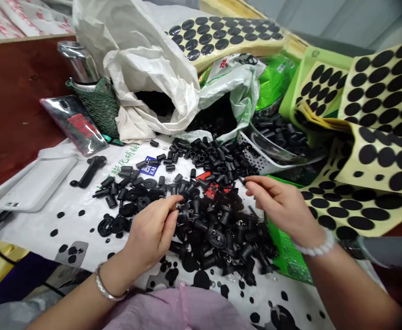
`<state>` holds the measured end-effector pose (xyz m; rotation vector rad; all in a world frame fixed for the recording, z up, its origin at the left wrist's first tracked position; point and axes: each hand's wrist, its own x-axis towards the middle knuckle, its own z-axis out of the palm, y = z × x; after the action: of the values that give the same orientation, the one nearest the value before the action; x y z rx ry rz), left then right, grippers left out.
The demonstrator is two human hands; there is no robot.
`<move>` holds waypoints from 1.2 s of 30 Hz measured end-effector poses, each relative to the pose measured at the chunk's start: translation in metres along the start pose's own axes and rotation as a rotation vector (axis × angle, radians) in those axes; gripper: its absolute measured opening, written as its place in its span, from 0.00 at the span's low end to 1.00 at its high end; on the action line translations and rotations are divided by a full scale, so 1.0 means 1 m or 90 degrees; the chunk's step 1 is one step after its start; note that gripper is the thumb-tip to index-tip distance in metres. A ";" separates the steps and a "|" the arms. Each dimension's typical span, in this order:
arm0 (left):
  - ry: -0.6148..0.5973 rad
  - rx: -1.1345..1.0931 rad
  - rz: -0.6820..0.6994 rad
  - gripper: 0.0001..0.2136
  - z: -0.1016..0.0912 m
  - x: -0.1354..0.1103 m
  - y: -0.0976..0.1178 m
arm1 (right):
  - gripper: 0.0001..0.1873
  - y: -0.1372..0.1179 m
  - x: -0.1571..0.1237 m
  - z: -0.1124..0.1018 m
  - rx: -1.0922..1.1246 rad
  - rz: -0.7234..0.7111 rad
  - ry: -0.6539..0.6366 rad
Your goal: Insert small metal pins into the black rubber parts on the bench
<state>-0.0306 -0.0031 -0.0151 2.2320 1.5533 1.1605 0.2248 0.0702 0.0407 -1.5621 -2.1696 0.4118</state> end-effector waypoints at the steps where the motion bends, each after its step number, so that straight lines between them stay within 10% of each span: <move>1: -0.002 0.016 0.013 0.13 0.000 0.002 -0.002 | 0.17 0.014 0.001 -0.005 -0.042 0.015 0.008; 6: 0.003 0.066 0.049 0.14 0.001 0.005 -0.008 | 0.11 0.048 -0.006 -0.008 -0.165 0.017 -0.046; 20: 0.016 0.059 -0.015 0.12 -0.007 -0.010 -0.015 | 0.13 0.010 0.043 0.027 -0.118 -0.275 -0.187; 36: -0.019 0.074 -0.056 0.10 -0.014 -0.015 -0.017 | 0.10 0.053 0.040 0.018 -0.318 -0.166 -0.301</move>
<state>-0.0546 -0.0123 -0.0230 2.2159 1.7296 1.0338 0.2481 0.1252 0.0064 -1.4904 -2.9815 0.1686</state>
